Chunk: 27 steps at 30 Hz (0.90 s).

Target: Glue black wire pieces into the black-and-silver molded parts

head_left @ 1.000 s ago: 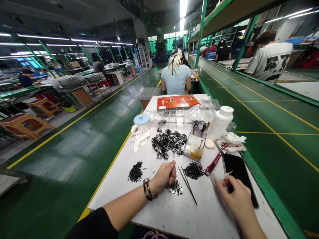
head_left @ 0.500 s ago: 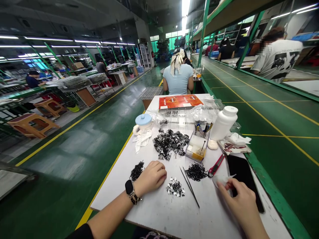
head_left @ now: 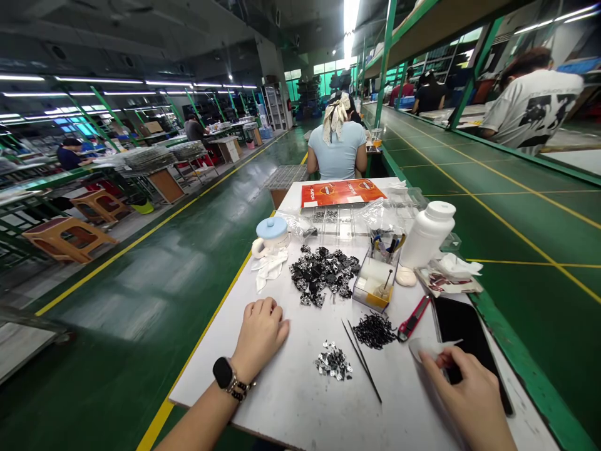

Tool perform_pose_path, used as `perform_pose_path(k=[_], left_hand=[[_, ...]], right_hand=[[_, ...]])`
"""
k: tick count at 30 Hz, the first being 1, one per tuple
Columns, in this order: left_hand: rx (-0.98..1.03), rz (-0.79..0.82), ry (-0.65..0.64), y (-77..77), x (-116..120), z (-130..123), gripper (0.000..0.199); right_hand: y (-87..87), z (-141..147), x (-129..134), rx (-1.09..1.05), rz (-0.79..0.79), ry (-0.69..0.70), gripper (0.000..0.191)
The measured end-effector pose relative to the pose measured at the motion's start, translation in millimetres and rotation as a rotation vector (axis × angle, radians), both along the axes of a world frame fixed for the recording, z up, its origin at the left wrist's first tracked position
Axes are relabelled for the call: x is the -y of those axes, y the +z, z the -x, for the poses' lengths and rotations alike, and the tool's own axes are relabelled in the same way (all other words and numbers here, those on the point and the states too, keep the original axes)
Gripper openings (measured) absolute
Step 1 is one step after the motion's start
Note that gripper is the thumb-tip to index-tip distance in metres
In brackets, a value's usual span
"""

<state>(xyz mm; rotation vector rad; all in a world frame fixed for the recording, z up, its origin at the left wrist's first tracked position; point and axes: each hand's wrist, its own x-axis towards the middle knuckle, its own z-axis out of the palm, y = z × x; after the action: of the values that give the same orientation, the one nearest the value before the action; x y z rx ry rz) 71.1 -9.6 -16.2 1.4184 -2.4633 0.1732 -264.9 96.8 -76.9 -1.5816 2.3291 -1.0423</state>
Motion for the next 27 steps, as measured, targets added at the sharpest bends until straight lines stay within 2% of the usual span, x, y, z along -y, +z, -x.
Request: perform_pose_path(k=[2, 6, 8, 13, 18, 23, 25, 27], left_hand=[[-0.028, -0.002, -0.087, 0.6, -12.0, 17.6, 0.016], [-0.015, -0.052, -0.495, -7.8, -42.0, 61.5, 0.019], [0.038, -0.067, -0.610, -14.8, -48.9, 76.7, 0.015], [0.069, -0.090, -0.575, -28.8, -38.0, 84.6, 0.010], [0.063, -0.070, -0.508, -30.5, -29.0, 78.3, 0.007], [0.040, -0.023, -0.519, -13.3, -15.9, 73.0, 0.010], [0.020, 0.000, -0.523, -0.1, 3.2, 71.5, 0.013], [0.002, 0.018, -0.493, 15.2, 35.0, 72.4, 0.018]], right_hand=[[-0.3, 0.2, 0.8, 0.003, 0.005, 0.003, 0.048], [1.7, -1.7, 0.0, -0.004, 0.008, 0.008, 0.046], [2.6, -2.6, -0.9, -0.006, 0.010, 0.010, 0.046], [2.1, -2.4, -2.1, -0.002, 0.012, 0.011, 0.046], [3.4, -3.1, -2.4, -0.007, 0.014, 0.029, 0.045], [-7.9, -0.5, -2.1, -0.018, 0.044, 0.041, 0.039], [-18.0, 5.0, -1.4, -0.056, 0.060, 0.051, 0.039], [-27.2, 12.3, -0.4, -0.111, 0.075, 0.088, 0.037]])
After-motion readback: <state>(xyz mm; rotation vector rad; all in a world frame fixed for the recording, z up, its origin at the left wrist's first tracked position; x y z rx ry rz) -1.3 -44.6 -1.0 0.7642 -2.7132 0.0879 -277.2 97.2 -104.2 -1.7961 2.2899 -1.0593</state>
